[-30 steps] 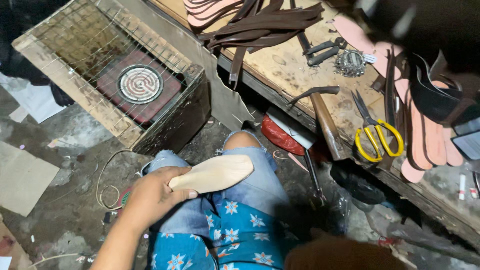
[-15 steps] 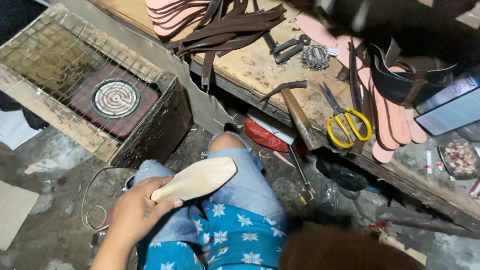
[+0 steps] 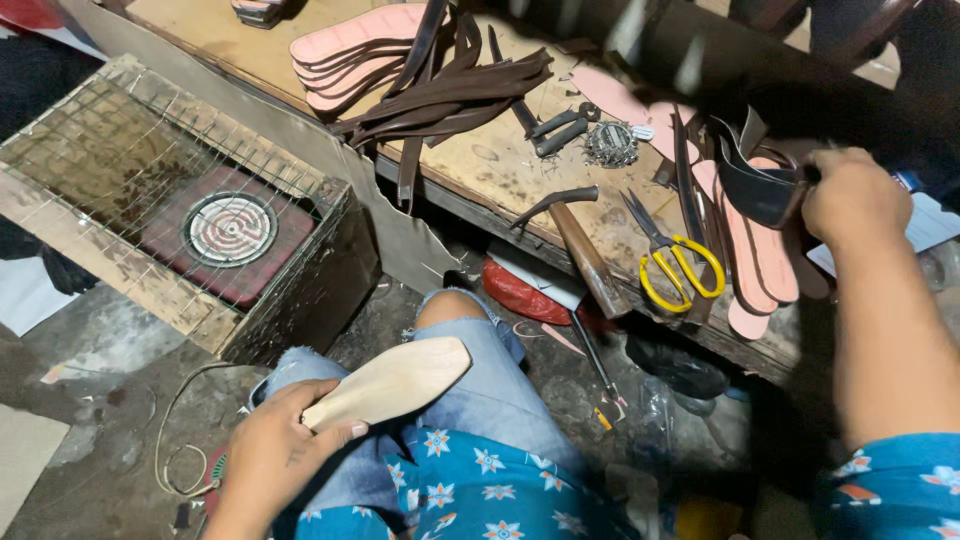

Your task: The person sits at a shoemaking bench and hammers tacks into a pink insole, then places the insole on a wooden shoe last and presses it into shape. They then take a black shoe upper, fit it over the last with the insole, and press the assembled shoe together by hand.

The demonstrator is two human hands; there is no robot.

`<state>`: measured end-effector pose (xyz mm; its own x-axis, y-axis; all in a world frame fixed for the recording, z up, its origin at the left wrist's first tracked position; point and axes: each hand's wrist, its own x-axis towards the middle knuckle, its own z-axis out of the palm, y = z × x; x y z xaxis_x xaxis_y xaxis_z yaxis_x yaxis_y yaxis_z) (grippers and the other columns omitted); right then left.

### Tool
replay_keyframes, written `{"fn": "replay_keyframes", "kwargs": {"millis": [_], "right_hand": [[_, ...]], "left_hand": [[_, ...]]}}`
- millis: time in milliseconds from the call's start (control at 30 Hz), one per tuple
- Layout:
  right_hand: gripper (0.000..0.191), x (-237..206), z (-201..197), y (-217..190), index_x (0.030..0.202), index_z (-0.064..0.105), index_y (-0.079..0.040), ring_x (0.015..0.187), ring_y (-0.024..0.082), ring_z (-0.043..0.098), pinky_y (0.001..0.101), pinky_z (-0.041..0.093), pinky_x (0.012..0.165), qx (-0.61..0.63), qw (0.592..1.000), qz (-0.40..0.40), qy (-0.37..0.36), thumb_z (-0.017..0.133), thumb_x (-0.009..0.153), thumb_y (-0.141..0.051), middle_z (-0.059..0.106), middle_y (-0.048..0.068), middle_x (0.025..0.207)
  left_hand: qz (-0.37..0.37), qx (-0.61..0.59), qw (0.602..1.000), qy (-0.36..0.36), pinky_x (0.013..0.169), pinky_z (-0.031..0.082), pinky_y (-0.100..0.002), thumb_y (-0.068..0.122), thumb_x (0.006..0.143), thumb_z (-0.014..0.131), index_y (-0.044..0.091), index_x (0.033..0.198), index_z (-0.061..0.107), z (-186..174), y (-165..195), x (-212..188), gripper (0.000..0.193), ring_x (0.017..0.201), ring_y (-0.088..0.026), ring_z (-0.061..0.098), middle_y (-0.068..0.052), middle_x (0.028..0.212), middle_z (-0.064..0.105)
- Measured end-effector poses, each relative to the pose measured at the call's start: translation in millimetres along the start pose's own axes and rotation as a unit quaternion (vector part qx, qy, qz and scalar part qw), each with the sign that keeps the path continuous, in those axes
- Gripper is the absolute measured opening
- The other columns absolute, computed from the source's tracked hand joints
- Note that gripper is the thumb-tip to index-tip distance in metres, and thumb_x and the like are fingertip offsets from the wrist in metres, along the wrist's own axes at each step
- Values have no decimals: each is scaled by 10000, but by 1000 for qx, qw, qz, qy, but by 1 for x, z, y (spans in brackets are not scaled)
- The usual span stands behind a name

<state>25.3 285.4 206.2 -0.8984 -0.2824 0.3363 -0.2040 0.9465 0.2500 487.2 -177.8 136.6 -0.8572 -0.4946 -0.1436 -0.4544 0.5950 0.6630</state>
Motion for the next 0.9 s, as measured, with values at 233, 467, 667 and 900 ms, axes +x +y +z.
{"fn": "replay_keyframes", "kwargs": {"millis": [233, 467, 667, 900], "right_hand": [[282, 14, 3, 10, 1212, 757, -199, 1053, 353, 671, 492, 529, 808, -8, 999, -38, -14, 704, 935, -195, 701, 129, 1229], [246, 10, 19, 20, 1124, 650, -106, 1093, 287, 629, 376, 510, 978, 59, 974, -126, 179, 588, 931, 33, 636, 105, 1141], [169, -9, -5, -36, 1087, 636, -27, 1066, 343, 658, 391, 533, 928, 206, 931, -183, 238, 642, 1000, 118, 648, 157, 1144], [119, -63, -20, -105, 1112, 602, 5, 1124, 285, 646, 341, 539, 1031, 395, 879, -195, 182, 578, 1081, 117, 653, 155, 1192]], "left_hand": [[37, 15, 999, 17, 782, 572, -395, 442, 623, 859, 130, 1085, 756, -1, 2, 6, 567, 915, -295, 748, -77, 1016, 772], [-2, 17, 1000, 4, 805, 562, -409, 448, 603, 860, 161, 1125, 754, -4, 5, 6, 606, 939, -288, 740, -58, 1042, 770], [-9, 21, 1000, 3, 813, 559, -402, 464, 606, 858, 177, 1122, 757, -5, 6, 8, 599, 945, -277, 737, -44, 1035, 772], [19, -230, 973, -20, 963, 505, -359, 371, 778, 772, 48, 1256, 657, 4, -29, 9, 588, 1133, -237, 688, -110, 1223, 729]]}}
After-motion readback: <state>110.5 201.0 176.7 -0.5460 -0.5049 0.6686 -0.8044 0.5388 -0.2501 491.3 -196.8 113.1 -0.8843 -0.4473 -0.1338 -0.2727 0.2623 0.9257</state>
